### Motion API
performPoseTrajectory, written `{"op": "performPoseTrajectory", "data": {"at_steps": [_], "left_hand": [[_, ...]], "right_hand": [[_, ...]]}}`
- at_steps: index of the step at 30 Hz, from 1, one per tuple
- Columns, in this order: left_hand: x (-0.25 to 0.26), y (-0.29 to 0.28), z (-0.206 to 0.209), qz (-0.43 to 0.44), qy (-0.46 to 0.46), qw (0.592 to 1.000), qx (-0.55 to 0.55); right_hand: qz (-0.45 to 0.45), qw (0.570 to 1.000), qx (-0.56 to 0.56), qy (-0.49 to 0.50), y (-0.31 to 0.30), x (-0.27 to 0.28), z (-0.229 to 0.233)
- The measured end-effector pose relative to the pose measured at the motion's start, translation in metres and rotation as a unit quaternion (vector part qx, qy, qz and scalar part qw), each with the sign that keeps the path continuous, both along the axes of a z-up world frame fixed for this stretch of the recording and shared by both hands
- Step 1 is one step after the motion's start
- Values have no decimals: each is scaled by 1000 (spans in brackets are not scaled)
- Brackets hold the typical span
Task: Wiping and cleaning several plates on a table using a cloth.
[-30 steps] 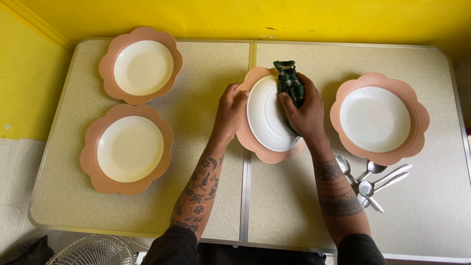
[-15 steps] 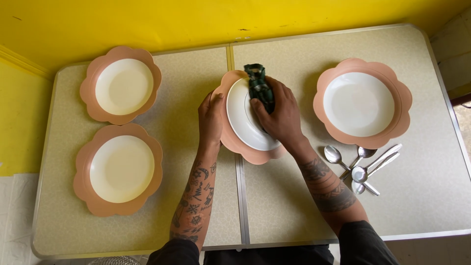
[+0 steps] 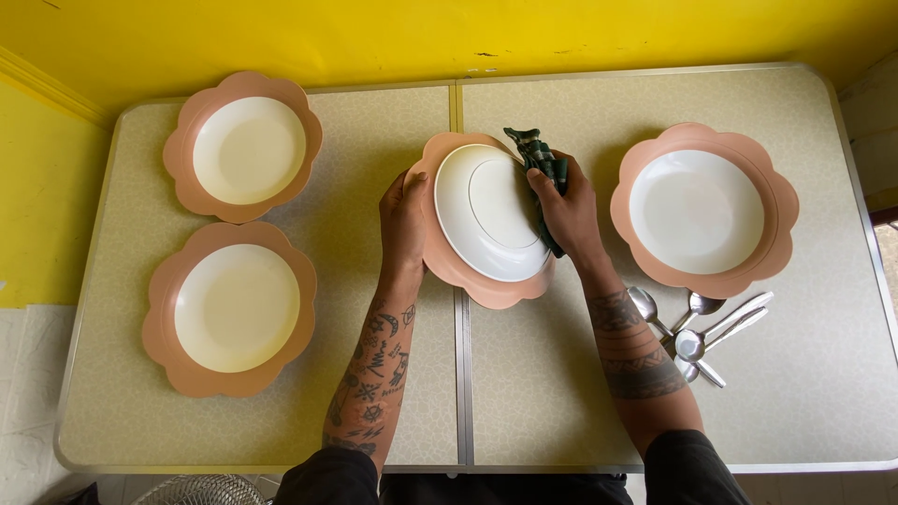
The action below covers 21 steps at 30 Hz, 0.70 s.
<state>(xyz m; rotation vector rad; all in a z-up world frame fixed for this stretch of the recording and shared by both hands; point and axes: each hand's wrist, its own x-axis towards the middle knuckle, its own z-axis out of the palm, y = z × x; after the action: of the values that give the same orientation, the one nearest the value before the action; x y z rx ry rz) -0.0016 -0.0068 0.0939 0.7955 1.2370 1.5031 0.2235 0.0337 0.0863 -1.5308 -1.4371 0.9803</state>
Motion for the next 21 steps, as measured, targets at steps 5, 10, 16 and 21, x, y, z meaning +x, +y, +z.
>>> {"op": "performPoseTrajectory", "data": {"at_steps": [5, 10, 16, 21], "left_hand": [[3, -1, 4, 7, 13, 1000, -21], [0, 0, 1, 8, 1, 1000, -23], [-1, -4, 11, 8, -5, 1000, -22], [2, -6, 19, 2, 14, 1000, 1]], "right_hand": [[25, 988, 139, -66, -16, -11, 13], [58, 971, 194, -125, -29, -23, 24], [77, 977, 195, -42, -17, -17, 11], [-5, 1000, 23, 10, -1, -3, -12]]}}
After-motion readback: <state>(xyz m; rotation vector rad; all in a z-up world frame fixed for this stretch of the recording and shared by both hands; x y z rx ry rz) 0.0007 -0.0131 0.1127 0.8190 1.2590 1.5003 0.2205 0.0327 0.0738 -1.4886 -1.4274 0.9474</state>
